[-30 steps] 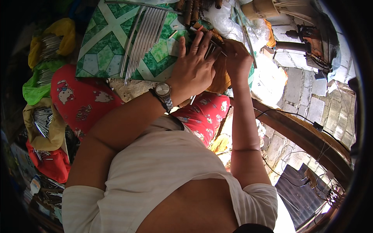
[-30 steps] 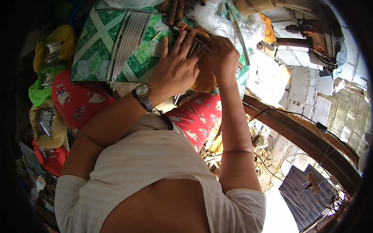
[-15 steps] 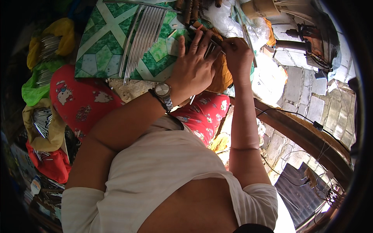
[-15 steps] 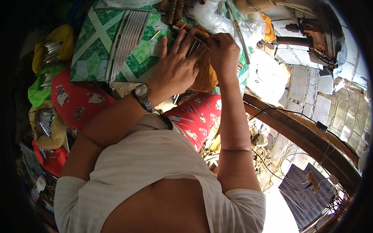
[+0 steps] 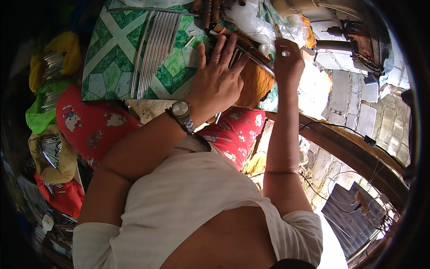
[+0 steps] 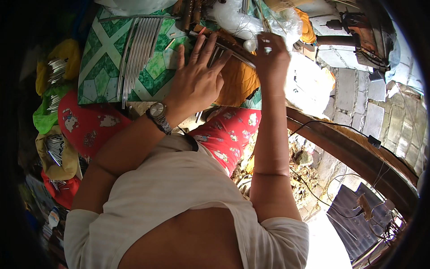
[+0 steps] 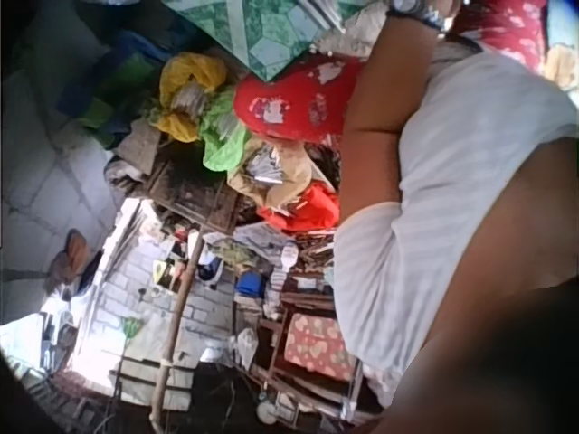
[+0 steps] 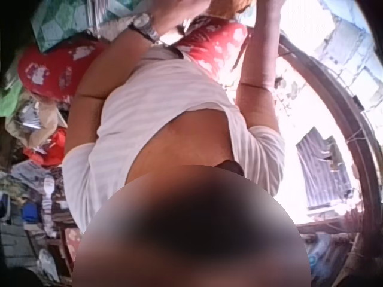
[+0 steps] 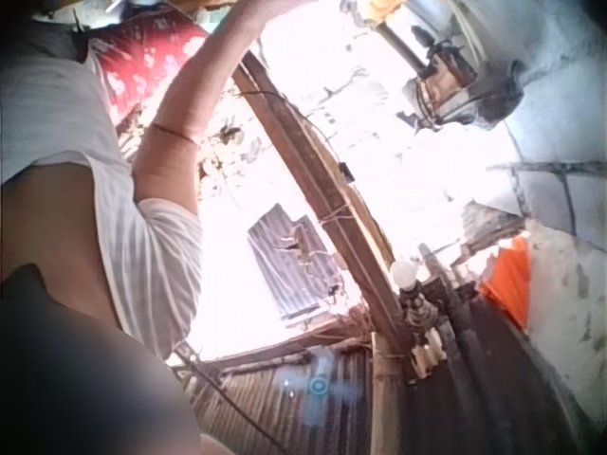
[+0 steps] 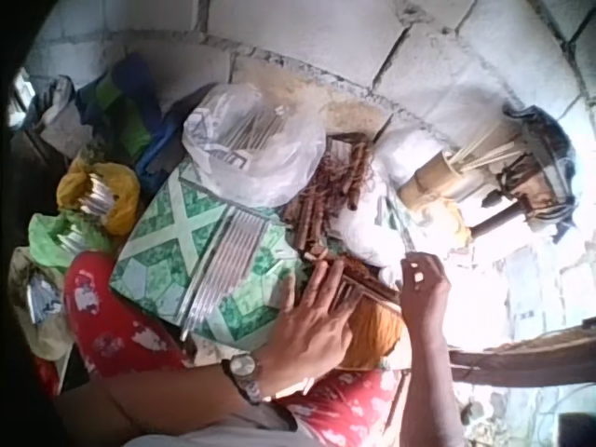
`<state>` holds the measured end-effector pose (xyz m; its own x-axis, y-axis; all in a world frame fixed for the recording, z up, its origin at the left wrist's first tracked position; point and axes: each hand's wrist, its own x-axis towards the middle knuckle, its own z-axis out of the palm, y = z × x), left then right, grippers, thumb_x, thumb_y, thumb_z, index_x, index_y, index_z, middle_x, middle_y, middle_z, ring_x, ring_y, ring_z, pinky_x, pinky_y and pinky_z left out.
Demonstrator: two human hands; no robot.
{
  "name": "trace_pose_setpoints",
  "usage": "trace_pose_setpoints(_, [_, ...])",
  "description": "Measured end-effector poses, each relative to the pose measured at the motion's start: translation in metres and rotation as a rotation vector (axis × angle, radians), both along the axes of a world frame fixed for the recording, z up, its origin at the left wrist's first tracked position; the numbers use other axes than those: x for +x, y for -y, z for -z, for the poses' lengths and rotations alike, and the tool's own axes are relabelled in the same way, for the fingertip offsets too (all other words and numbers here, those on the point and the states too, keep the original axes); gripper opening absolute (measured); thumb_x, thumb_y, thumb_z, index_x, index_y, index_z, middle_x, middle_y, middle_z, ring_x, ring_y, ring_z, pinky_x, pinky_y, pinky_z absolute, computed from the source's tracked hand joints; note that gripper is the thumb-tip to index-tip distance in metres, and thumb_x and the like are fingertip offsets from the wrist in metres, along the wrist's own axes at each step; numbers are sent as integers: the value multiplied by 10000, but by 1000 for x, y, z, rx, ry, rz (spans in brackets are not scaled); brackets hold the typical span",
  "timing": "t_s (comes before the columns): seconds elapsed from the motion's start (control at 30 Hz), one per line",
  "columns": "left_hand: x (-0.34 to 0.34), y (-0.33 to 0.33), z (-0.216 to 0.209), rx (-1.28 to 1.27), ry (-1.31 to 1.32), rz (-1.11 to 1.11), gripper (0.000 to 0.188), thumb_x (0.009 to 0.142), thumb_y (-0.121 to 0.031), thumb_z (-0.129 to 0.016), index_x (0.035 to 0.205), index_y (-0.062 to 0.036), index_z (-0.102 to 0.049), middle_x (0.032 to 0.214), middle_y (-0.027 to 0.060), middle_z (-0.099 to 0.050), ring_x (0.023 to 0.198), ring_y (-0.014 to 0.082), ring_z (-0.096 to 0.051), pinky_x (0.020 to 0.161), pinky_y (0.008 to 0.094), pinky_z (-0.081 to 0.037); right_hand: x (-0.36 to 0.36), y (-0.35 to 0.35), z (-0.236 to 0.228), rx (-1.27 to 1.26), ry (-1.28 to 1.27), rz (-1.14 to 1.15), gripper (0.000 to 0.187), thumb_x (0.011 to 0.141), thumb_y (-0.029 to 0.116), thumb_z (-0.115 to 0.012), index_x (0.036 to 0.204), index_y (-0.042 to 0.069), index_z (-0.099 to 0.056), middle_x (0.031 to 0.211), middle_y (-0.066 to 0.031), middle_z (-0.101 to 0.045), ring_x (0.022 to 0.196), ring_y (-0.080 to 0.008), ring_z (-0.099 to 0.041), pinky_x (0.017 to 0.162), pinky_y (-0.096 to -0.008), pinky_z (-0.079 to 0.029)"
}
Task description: The person sits on the floor and repeatedly sharpens thin metal rods using a handheld file on a wooden jig. They pick up rods one at a time, file each end, and place them back on the jig, repeating the cycle throughout the clip.
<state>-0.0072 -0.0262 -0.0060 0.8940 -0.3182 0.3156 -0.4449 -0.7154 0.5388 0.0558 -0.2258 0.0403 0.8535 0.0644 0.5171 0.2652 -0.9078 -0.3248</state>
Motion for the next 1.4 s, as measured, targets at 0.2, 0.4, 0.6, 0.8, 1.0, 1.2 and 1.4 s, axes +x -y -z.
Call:
trace_pose_setpoints(0.2, [0, 0, 0, -19, 21, -11, 550, 953, -258, -541, 1497, -187, -498, 1644, 201, -259, 1543, 378, -188, 1178, 693, -150, -4, 57, -17, -199, -495, 501, 516, 841, 341, -784, 1270, 74, -675, 1070, -204, -744, 993, -335, -726, 869, -425, -553])
trace_pose_setpoints(0.4, [0, 0, 2, 11, 43, -11, 557, 941, -258, -555, 1491, -184, -503, 1636, 203, -275, 1541, 376, -194, 1175, 694, -164, -14, 55, -34, -53, -164, 474, 258, 832, 248, -795, 1029, 83, -780, 908, -127, -769, 842, -282, -748, 791, -378, -567])
trace_pose_setpoints(0.6, [-1, 1, 3, 20, 67, -27, 549, 930, -252, -562, 1472, -178, -523, 1633, 199, -281, 1538, 378, -203, 1172, 694, -174, -53, 33, -114, 360, 391, 278, 167, 820, 68, -830, 958, 1, -762, 834, -71, -757, 736, -129, -698, 671, -238, -538])
trace_pose_setpoints(0.8, [0, 1, 4, 23, 90, -30, 533, 939, -252, -535, 1467, -173, -529, 1632, 194, -285, 1534, 376, -217, 1167, 691, -187, -116, 5, -167, 653, 424, 189, 196, 792, 21, -841, 930, -71, -736, 831, -99, -739, 695, -105, -652, 617, -204, -476])
trace_pose_setpoints(1.0, [-1, -1, 2, 10, 84, -32, 526, 936, -250, -552, 1454, -161, -546, 1637, 195, -276, 1537, 373, -211, 1158, 692, -210, -103, -12, -93, 657, 22, 276, 191, 886, 104, -778, 1032, -18, -768, 877, -52, -753, 777, -81, -647, 694, -223, -498])
trace_pose_setpoints(1.2, [1, 1, 3, 54, 98, -33, 519, 922, -252, -594, 1432, -161, -567, 1615, 221, -299, 1528, 396, -221, 1144, 703, -228, -77, -47, 0, 495, -74, 193, 221, 972, 148, -686, 1111, -23, -684, 871, -119, -734, 751, -159, -713, 678, -286, -557])
trace_pose_setpoints(1.4, [-1, 1, 3, 12, 104, -38, 550, 925, -246, -587, 1468, -186, -523, 1609, 230, -314, 1521, 405, -233, 1147, 703, -219, -105, -50, -9, 61, -1, 249, 438, 992, 127, -621, 1422, 100, -545, 871, -187, -721, 695, -287, -726, 578, -386, -567])
